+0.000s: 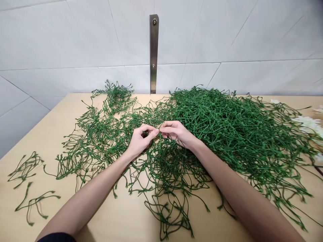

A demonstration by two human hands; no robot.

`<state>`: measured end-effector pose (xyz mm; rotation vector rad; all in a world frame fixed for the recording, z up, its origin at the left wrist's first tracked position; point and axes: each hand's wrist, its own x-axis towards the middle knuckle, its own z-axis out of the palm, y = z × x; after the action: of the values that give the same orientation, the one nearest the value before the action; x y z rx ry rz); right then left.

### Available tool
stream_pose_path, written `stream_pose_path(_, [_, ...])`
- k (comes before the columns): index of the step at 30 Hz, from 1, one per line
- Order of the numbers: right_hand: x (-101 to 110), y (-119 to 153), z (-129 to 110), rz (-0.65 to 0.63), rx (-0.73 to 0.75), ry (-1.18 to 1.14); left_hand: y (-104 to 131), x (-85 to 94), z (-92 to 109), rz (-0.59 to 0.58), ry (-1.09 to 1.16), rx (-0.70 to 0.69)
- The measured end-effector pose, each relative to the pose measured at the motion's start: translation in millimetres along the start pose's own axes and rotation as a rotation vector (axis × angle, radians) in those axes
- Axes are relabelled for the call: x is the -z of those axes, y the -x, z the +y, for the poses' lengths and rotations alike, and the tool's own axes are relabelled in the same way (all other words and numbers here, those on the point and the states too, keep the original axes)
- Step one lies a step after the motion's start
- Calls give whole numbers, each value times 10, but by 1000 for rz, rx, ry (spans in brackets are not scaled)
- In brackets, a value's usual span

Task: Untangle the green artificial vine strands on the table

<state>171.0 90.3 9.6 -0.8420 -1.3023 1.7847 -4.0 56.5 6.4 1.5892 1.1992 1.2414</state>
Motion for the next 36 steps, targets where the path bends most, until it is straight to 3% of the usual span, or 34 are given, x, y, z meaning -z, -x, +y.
stream_pose_path(6, [-29,-13,7,4,-26,-61,5,-11,4,-22,3,-37])
stream_pose_path(17, [-62,-14,-10,37,82,214,4,-10,25,-46,-3,-14])
stream_pose_path(27, [-101,-26,69,187,159,251,10,-8,17,-125,-90,29])
stream_pose_path(36, [-109,-29,60,100,199,224,-5,8,12,-177,-6,60])
